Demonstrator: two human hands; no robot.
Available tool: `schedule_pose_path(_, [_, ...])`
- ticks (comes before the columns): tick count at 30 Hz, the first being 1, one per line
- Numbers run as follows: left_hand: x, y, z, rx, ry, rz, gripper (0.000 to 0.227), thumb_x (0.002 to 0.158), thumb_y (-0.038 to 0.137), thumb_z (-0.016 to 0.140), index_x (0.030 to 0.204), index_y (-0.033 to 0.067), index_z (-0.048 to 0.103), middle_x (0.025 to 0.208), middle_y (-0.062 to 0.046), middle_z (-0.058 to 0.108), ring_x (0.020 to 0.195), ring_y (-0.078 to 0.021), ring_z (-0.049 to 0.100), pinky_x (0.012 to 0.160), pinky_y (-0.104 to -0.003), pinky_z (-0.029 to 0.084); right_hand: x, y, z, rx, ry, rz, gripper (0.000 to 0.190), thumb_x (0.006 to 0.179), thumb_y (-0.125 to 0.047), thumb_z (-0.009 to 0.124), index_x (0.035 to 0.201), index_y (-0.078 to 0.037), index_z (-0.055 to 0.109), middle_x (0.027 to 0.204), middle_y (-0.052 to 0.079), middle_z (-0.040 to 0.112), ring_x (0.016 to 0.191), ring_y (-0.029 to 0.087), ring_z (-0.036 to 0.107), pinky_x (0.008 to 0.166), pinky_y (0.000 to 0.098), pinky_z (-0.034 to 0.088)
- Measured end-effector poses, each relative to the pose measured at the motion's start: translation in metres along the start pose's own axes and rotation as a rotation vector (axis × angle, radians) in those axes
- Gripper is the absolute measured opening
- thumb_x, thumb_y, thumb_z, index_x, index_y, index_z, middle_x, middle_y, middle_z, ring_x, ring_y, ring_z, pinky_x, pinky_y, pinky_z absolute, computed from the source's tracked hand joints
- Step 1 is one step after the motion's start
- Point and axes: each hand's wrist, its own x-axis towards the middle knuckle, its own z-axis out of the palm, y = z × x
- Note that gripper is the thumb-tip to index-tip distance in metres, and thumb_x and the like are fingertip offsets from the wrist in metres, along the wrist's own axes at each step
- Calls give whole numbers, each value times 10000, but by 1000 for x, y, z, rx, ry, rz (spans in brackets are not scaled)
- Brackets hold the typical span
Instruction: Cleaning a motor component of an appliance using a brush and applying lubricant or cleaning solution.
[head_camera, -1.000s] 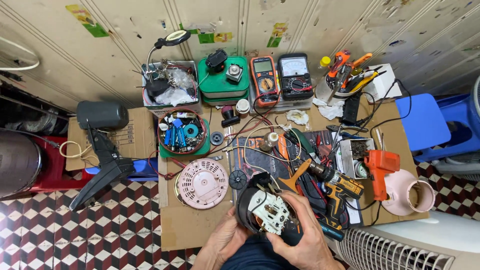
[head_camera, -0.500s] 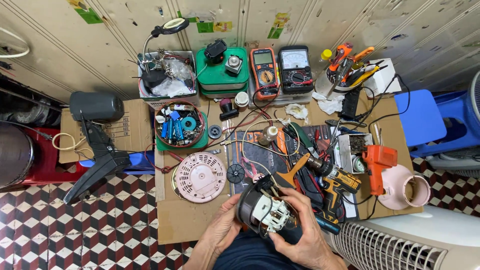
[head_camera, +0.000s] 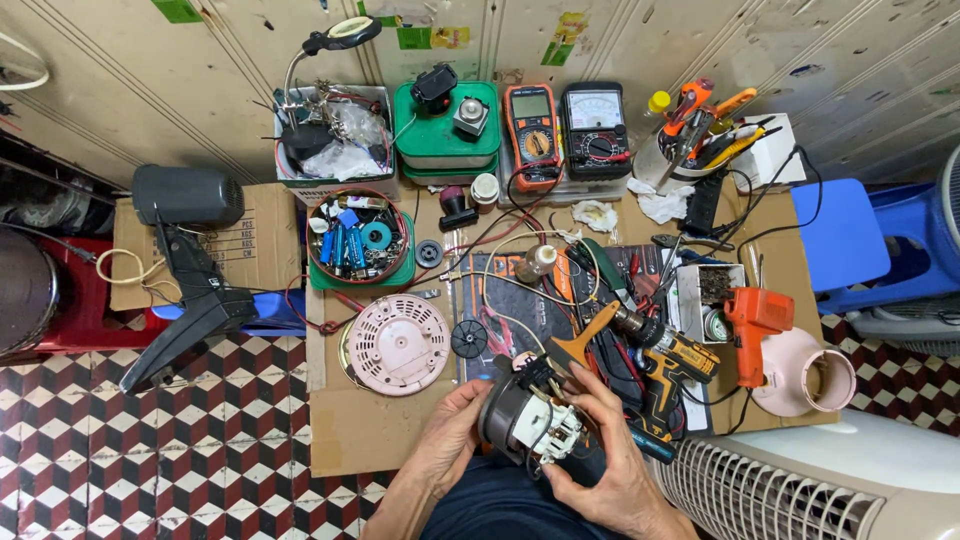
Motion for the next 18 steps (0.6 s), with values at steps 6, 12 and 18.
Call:
schedule_pose_path(6, [0,2,8,-102,68,-98,192,997,251,656,1066,74,682,952,-1,724,822,-74,660,721,-252,553,5,-10,0,-71,26,-6,856,674,-77,871,1382,-8,395,1573,265,322,1406,362,481,1139,443,420])
schedule_pose_path(12, [1,6,9,-222,37,-160,312,942,252,672,1201,78,686,1122,-23,742,996,-115,695,888,-313,584,7,-14,1,-165,15,-129,820,697,-99,877,1374,8,427,1550,296,357,1437,409,428,1143,467,398])
schedule_pose_path(18, [8,-7,-16,-272,-31,-200,328,933,244,702,1205,61,697,1150,-64,738,1024,-155,695,927,-353,581,1,-8,3,-208,-47,-172,782,720,-111,884,1363,6,455,1551,295,379,1441,416,433,1141,467,409])
